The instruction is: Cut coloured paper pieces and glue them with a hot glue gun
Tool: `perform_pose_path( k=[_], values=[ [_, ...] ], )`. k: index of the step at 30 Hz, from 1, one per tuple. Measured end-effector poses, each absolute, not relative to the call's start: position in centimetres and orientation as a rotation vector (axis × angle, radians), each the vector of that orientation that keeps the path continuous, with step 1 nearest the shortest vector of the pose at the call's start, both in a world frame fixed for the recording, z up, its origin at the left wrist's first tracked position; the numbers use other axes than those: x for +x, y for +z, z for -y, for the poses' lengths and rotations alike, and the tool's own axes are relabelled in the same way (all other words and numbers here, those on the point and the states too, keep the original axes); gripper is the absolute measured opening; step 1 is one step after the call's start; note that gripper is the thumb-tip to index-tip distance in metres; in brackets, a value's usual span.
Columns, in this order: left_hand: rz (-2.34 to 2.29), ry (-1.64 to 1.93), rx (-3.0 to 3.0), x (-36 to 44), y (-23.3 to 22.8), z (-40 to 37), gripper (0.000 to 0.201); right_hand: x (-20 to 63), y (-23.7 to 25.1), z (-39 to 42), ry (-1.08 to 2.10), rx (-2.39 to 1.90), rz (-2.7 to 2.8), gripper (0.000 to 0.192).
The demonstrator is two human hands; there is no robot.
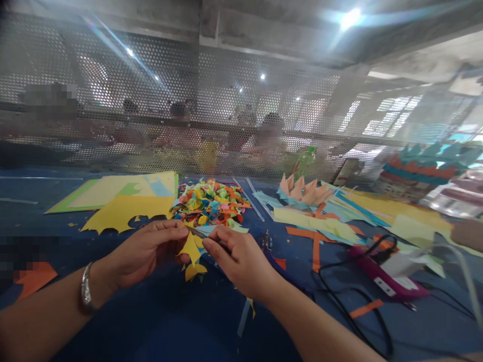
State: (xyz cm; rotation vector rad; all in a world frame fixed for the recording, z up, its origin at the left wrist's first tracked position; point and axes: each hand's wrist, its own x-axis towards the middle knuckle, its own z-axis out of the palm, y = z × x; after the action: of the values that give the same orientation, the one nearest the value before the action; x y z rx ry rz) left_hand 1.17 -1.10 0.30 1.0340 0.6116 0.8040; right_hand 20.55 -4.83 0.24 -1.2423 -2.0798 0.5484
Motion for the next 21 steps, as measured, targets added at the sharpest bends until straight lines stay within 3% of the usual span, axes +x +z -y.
perform_pose_path(
  k=[13, 21],
  values=[
    [-0.681, 0.705, 1.123, 0.9, 0.8, 1.0, 0.020, 20.5, 0.4, 4.9, 0.567, -1.237, 2.065, 0.029],
    [-1.385, 0.757, 2.217, -2.2, 1.1, -1.9, 0.025, 20.9, 0.3, 4.6, 0.581, -1.264, 1.918, 0.027]
  ],
)
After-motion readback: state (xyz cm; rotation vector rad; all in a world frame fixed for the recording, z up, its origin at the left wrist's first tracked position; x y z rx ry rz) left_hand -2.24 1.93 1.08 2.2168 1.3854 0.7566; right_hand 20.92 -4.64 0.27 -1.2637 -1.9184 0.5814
